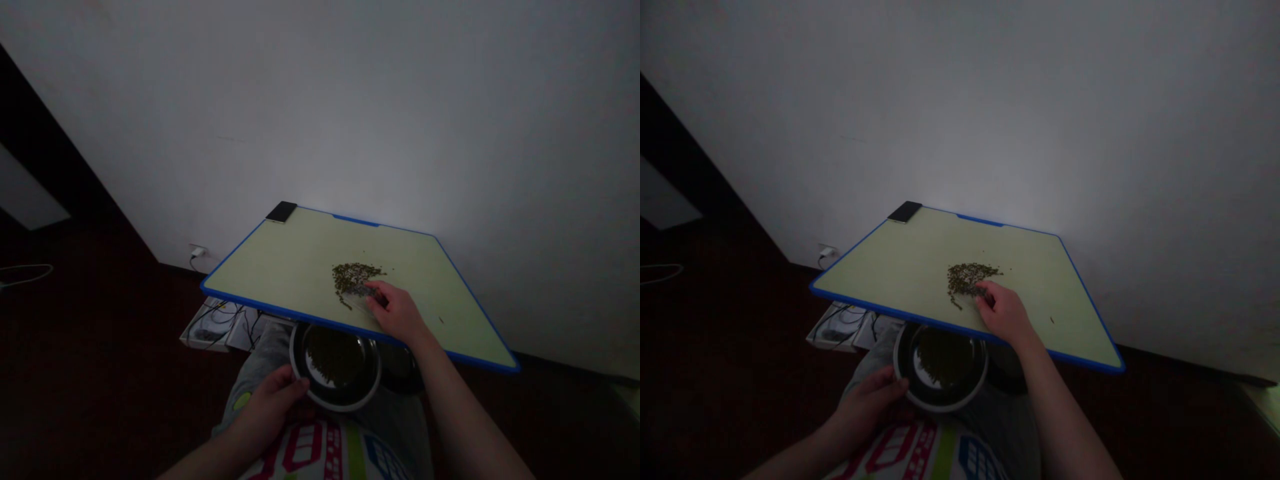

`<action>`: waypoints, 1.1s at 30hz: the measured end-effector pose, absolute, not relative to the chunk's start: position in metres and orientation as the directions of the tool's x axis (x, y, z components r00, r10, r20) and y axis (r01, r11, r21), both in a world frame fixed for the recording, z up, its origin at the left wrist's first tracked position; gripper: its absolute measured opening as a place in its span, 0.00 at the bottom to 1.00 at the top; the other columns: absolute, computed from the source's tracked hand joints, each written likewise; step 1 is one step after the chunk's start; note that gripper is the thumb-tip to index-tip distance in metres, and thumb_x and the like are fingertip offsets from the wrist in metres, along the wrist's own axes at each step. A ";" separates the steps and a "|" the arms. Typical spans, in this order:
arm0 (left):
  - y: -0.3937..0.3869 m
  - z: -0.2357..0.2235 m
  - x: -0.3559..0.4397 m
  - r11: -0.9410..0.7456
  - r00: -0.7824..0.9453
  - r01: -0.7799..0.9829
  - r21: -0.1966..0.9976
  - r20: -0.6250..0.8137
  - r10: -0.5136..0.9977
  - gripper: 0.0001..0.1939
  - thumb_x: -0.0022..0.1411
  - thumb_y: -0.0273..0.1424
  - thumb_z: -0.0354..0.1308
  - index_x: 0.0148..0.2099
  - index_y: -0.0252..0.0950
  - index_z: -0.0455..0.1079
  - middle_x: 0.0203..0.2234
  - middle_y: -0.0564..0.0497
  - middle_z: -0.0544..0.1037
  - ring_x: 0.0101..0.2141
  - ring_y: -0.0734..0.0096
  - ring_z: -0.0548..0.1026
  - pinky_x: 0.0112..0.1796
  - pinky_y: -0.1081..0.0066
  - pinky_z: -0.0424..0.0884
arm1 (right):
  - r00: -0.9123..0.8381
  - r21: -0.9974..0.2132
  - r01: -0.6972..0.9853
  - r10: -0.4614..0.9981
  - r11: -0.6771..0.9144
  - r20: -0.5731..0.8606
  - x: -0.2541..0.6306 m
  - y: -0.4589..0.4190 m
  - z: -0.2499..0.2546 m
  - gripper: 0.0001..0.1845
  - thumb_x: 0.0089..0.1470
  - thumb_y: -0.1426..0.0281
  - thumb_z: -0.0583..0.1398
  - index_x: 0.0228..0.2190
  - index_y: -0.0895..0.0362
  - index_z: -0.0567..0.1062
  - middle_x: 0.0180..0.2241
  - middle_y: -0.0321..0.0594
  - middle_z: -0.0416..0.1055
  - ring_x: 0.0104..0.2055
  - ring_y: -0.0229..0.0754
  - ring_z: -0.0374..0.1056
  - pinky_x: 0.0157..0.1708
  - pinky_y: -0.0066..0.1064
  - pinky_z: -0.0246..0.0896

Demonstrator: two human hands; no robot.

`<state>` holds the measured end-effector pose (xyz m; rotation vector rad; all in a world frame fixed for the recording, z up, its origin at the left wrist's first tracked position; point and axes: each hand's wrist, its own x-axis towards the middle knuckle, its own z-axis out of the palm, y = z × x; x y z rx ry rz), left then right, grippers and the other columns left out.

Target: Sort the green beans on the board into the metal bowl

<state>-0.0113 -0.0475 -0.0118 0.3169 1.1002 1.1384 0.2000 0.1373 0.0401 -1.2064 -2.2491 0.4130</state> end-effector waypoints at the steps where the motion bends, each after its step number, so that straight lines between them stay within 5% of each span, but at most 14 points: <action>1: -0.047 -0.011 -0.011 0.443 0.005 -0.566 0.696 -0.534 0.846 0.22 0.32 0.42 0.77 0.30 0.37 0.77 0.23 0.53 0.84 0.23 0.69 0.80 0.27 0.72 0.76 | -0.447 -0.505 0.668 0.837 0.547 0.315 0.200 0.138 0.040 0.19 0.54 0.67 0.56 0.46 0.59 0.76 0.20 0.32 0.66 0.22 0.37 0.60 0.26 0.30 0.54; 17: -0.047 -0.016 -0.011 0.426 0.020 -0.563 0.708 -0.504 0.863 0.19 0.36 0.40 0.76 0.30 0.37 0.77 0.22 0.52 0.83 0.23 0.70 0.78 0.27 0.73 0.75 | -0.487 -0.432 0.698 0.821 0.570 0.297 0.192 0.142 0.047 0.19 0.54 0.68 0.58 0.46 0.59 0.77 0.23 0.36 0.71 0.25 0.39 0.64 0.29 0.31 0.58; 24: -0.048 -0.016 -0.012 0.418 0.046 -0.573 0.705 -0.481 0.876 0.19 0.37 0.41 0.76 0.30 0.37 0.77 0.24 0.52 0.84 0.24 0.69 0.79 0.28 0.72 0.75 | -0.578 -0.393 0.662 0.769 0.638 0.274 0.187 0.147 0.050 0.20 0.57 0.68 0.57 0.50 0.57 0.76 0.37 0.44 0.79 0.33 0.43 0.71 0.36 0.35 0.64; 33: -0.047 -0.017 -0.011 0.407 0.049 -0.566 0.717 -0.464 0.885 0.19 0.38 0.42 0.75 0.30 0.38 0.75 0.23 0.52 0.84 0.24 0.67 0.80 0.28 0.71 0.76 | -0.683 -0.333 0.594 0.677 0.733 0.274 0.174 0.147 0.051 0.20 0.59 0.68 0.56 0.52 0.57 0.75 0.48 0.47 0.77 0.47 0.47 0.73 0.48 0.40 0.65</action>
